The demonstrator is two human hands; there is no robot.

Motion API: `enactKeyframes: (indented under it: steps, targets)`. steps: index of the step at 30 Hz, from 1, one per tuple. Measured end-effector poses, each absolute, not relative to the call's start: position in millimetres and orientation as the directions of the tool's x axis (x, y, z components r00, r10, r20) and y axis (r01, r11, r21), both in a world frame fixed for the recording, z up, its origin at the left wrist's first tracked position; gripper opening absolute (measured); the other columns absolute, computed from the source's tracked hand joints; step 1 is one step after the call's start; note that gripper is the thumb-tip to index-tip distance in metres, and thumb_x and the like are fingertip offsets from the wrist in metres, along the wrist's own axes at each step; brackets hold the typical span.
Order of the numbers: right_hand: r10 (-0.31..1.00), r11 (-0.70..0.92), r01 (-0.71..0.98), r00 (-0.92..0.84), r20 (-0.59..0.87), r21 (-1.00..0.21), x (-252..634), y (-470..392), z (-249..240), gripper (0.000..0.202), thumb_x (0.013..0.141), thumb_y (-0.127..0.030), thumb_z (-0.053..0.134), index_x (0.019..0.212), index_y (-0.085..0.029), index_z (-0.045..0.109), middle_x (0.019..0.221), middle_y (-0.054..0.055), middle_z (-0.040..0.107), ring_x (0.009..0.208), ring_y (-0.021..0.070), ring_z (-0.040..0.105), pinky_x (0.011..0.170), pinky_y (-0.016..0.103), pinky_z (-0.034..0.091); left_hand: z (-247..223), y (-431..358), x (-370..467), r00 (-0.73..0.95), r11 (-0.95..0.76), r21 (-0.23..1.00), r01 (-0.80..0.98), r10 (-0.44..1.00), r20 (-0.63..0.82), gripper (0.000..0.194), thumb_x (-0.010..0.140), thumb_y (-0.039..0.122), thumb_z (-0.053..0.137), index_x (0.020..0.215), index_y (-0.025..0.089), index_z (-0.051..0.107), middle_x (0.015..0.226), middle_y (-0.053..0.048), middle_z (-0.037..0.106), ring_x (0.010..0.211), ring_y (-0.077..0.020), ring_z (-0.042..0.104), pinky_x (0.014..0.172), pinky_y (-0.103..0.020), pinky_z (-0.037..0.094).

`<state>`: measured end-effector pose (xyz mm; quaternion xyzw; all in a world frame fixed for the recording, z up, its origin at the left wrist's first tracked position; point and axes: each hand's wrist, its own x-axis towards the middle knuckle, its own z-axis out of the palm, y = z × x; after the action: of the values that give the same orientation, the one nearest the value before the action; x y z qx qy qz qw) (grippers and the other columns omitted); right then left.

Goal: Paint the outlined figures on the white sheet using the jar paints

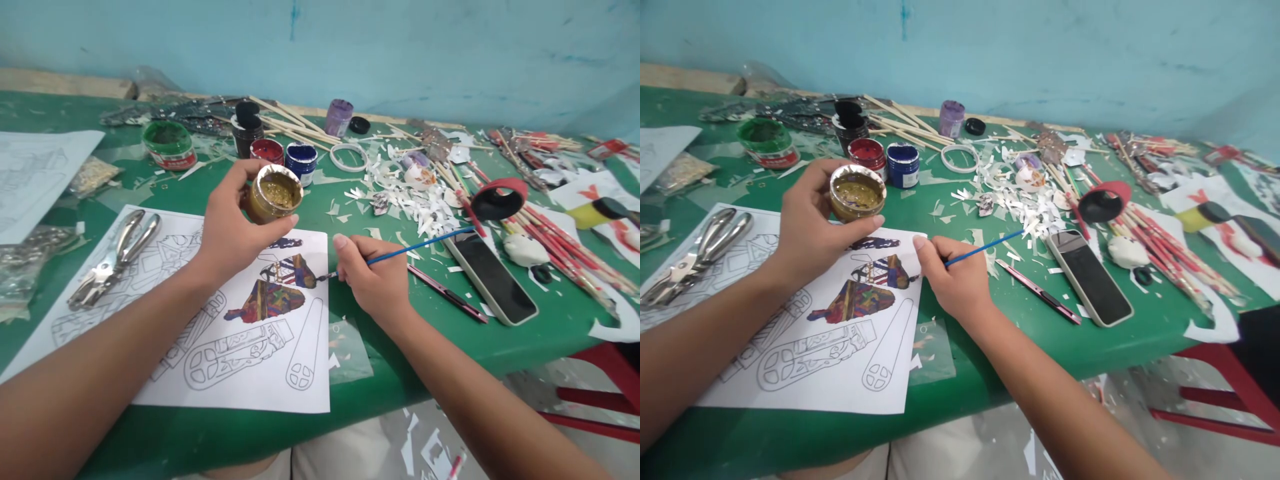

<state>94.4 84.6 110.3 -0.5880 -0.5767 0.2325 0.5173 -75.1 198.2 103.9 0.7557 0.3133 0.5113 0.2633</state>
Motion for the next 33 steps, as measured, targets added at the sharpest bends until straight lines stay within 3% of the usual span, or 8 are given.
enactKeyframes:
  steps: [28,33]
  targets:
    - [0.923,0.206,0.369,0.234,0.305,-0.906,98,88,110,0.054,0.091,-0.049,0.058,0.047,-0.02,0.048,0.041,-0.004,0.045,0.041,0.0086,0.044,0.043,0.024,0.033,105,198,-76,0.271,-0.674,0.712,0.197,0.736,0.621,0.045,0.066,0.032,0.082,0.105,0.028,0.059,0.1,-0.001,0.067,0.091,-0.0246,0.068,0.076,-0.04,0.06]
    - [0.804,0.329,0.233,0.44,0.401,-0.915,106,92,112,0.05,0.088,-0.056,0.061,0.053,-0.02,0.057,0.044,-0.003,0.051,0.041,0.0096,0.05,0.043,0.024,0.039,107,199,-80,0.217,-0.65,0.73,0.21,0.759,0.613,0.053,0.063,0.035,0.083,0.11,0.024,0.06,0.102,-0.002,0.069,0.089,-0.0224,0.068,0.074,-0.037,0.059]
